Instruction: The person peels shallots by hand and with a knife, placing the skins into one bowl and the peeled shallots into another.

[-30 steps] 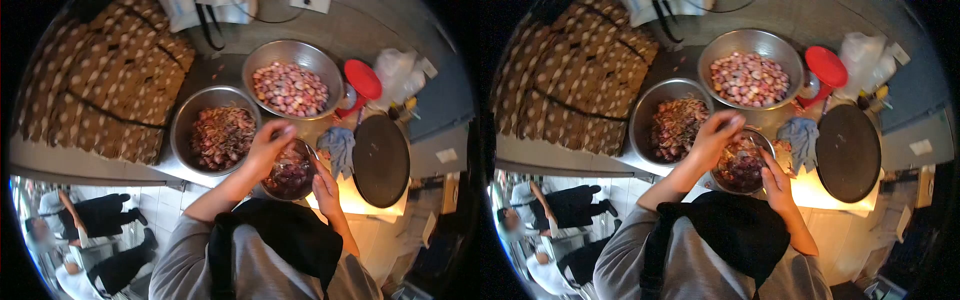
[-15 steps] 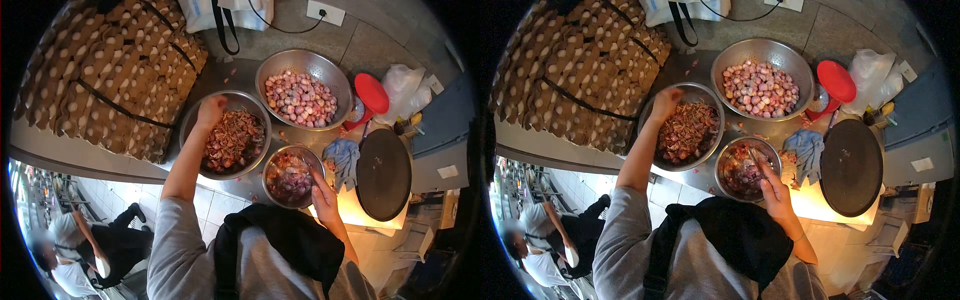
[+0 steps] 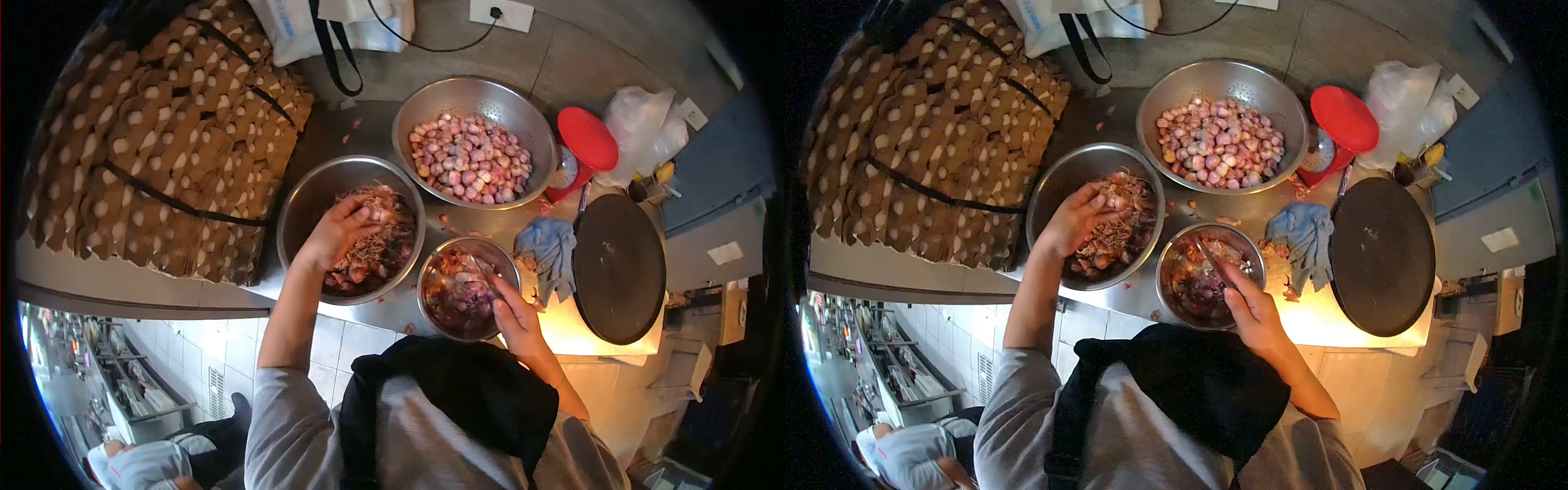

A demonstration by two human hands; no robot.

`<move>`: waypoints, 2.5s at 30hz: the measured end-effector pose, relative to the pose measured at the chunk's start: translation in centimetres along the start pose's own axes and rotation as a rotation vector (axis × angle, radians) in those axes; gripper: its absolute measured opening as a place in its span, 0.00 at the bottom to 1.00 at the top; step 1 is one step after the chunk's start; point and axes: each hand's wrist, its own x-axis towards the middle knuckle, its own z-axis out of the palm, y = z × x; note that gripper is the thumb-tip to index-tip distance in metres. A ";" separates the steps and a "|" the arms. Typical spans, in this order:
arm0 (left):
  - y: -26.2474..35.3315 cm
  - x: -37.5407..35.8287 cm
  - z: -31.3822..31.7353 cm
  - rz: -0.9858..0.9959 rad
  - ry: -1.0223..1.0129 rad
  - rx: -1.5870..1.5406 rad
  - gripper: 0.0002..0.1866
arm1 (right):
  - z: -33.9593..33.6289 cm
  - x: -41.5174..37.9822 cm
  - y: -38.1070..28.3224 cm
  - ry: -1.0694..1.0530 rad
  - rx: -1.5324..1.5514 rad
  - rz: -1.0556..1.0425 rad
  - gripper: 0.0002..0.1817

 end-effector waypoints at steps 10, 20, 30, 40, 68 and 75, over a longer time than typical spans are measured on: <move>-0.9 -0.2 -3.9 -0.102 -0.030 0.829 0.13 | -0.1 -0.7 0.4 0.021 0.052 0.072 0.21; -4.0 6.4 -5.3 0.102 0.176 1.305 0.11 | 0.4 -0.3 -0.2 0.002 0.005 -0.002 0.21; -6.6 8.4 -5.4 0.011 0.091 1.252 0.16 | -0.5 -0.5 0.6 0.030 0.005 -0.023 0.21; -4.0 4.8 -7.4 -0.052 0.328 0.368 0.16 | 0.3 0.3 -0.7 -0.003 -0.033 0.003 0.21; -5.1 7.0 -4.6 0.189 0.160 1.311 0.14 | -0.2 -0.6 -1.0 0.036 0.005 0.044 0.21; 1.2 -2.1 2.3 -0.059 -0.009 -0.265 0.13 | 0.3 -0.3 -0.2 0.001 -0.019 0.010 0.21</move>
